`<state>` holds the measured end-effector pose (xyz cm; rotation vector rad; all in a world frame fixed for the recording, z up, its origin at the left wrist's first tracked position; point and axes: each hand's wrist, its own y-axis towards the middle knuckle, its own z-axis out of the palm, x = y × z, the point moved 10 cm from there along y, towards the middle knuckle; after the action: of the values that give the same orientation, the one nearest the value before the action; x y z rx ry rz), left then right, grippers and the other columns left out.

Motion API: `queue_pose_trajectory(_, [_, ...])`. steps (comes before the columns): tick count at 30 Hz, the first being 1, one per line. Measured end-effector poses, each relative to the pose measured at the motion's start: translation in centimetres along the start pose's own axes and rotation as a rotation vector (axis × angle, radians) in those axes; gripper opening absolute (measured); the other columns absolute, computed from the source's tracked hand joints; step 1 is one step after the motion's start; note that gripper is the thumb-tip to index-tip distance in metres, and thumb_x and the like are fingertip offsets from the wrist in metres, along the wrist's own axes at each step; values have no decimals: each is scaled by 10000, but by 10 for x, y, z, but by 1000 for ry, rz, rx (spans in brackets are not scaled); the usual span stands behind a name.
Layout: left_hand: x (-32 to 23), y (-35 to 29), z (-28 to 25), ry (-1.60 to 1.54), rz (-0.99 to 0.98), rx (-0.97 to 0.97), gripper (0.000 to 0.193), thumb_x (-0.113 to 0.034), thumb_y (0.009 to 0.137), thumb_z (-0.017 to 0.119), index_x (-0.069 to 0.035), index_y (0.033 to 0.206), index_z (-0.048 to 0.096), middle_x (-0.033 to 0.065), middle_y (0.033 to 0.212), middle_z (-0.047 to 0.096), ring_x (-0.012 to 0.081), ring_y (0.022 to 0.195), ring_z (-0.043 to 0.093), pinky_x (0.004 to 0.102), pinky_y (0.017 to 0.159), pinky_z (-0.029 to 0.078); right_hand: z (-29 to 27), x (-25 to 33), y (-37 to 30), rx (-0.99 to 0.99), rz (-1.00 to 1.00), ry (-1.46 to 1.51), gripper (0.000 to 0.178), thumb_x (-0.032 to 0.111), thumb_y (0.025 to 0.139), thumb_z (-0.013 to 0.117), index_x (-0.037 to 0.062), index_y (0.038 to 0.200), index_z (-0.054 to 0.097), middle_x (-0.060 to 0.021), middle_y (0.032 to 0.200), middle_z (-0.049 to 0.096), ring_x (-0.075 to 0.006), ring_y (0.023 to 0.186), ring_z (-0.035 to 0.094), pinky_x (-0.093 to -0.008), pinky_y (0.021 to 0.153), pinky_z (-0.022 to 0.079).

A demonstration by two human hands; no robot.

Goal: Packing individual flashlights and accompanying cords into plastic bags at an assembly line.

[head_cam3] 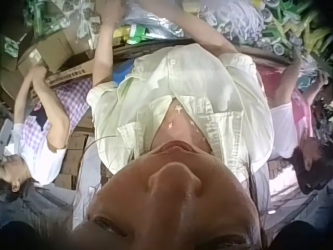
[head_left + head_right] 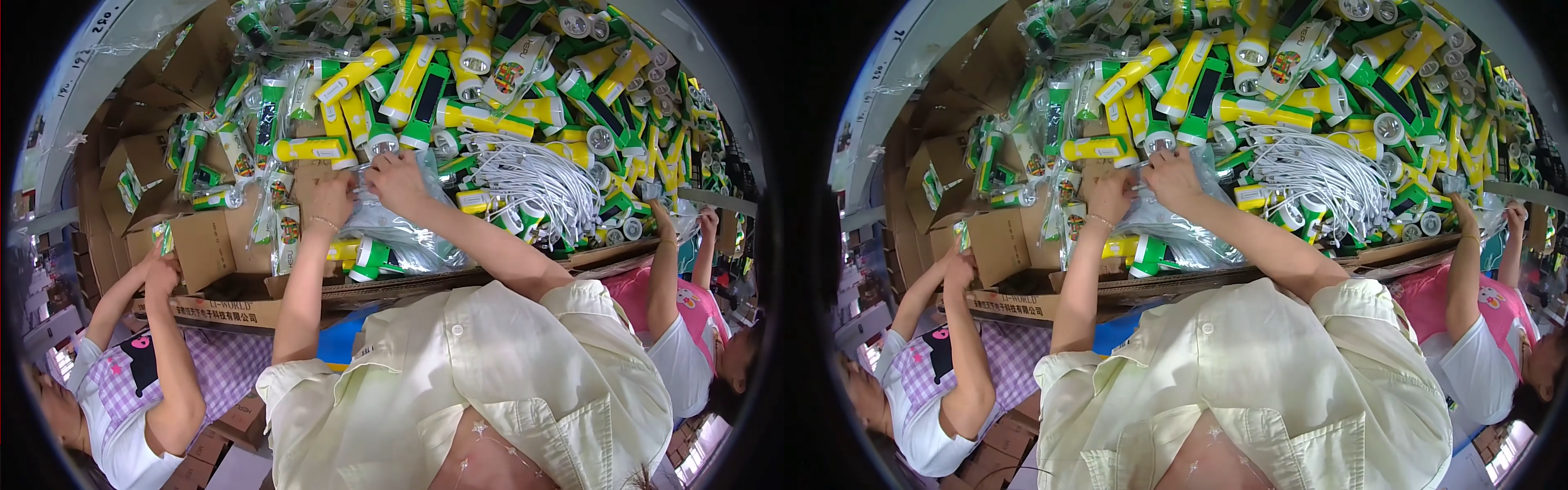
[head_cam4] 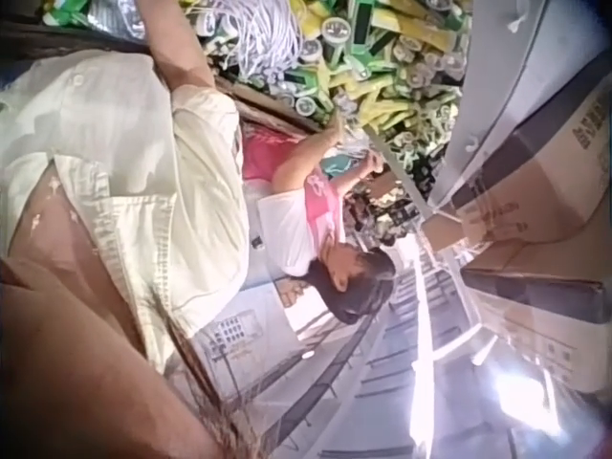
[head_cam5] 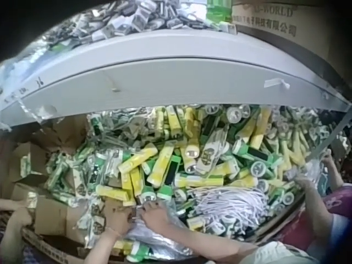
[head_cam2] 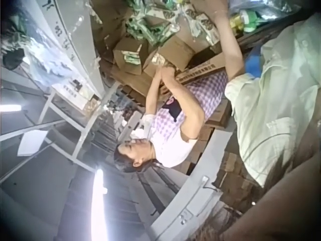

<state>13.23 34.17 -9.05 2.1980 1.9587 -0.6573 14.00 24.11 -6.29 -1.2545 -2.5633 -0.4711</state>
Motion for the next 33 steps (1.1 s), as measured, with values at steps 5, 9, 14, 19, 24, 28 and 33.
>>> queue_pose_trajectory(5, [-6, -11, 30, -511, -85, 503, 345, -212, 746, 685, -77, 1059, 628, 108, 980, 645, 221, 903, 613, 329, 800, 469, -25, 19, -25, -134, -268, 54, 72, 191, 721, 628, 146, 716, 571, 10, 772, 585, -169, 824, 560, -367, 805, 380])
queue_pose_trajectory(9, [-19, -33, 50, -1063, -275, 798, 537, -436, 870, 558, -12, 1199, 568, 99, 1170, 602, 162, 1079, 543, 282, 949, 393, -81, 20, -54, -118, -319, 186, 78, 207, 736, 641, 153, 725, 585, 21, 730, 588, -150, 750, 578, -342, 818, 403])
queue_pose_trajectory(14, [-31, -36, 44, -961, -334, 794, 577, -488, 881, 512, -1, 1184, 575, 111, 1234, 559, 177, 1157, 491, 272, 1018, 317, -183, 4, -81, -219, -327, 434, 48, 187, 738, 681, 166, 774, 657, 42, 708, 615, -116, 728, 602, -350, 881, 414])
queue_pose_trajectory(19, [-72, -21, 38, -677, 20, 646, 518, -470, 881, 536, -49, 1177, 594, 61, 1141, 607, 136, 997, 553, 251, 865, 424, -205, 1, -86, -235, -389, 271, 76, 144, 738, 678, 162, 809, 660, 36, 755, 618, -119, 756, 602, -387, 903, 408])
queue_pose_trajectory(24, [-100, -28, 36, -1376, -345, 678, 471, -374, 874, 603, 37, 1103, 607, 12, 948, 630, 82, 818, 544, 218, 734, 433, -180, -12, -97, -221, -384, 254, 93, 128, 736, 681, 130, 824, 650, 15, 826, 620, -138, 800, 600, -402, 923, 401])
queue_pose_trajectory(28, [-92, -25, 36, -976, -5, 568, 369, -313, 825, 663, 3, 1013, 648, 7, 812, 640, 78, 748, 548, 243, 679, 445, -175, -12, -109, -190, -339, 313, 101, 121, 727, 685, 123, 825, 661, 5, 832, 623, -163, 791, 595, -394, 900, 408])
queue_pose_trajectory(33, [-62, -18, 37, -303, -31, 218, 189, -184, 748, 668, -56, 888, 676, 132, 698, 631, 219, 644, 610, 325, 623, 468, -246, -12, -114, -352, -259, 616, 146, 82, 688, 715, 85, 830, 683, -15, 781, 629, -214, 708, 576, -359, 766, 451])
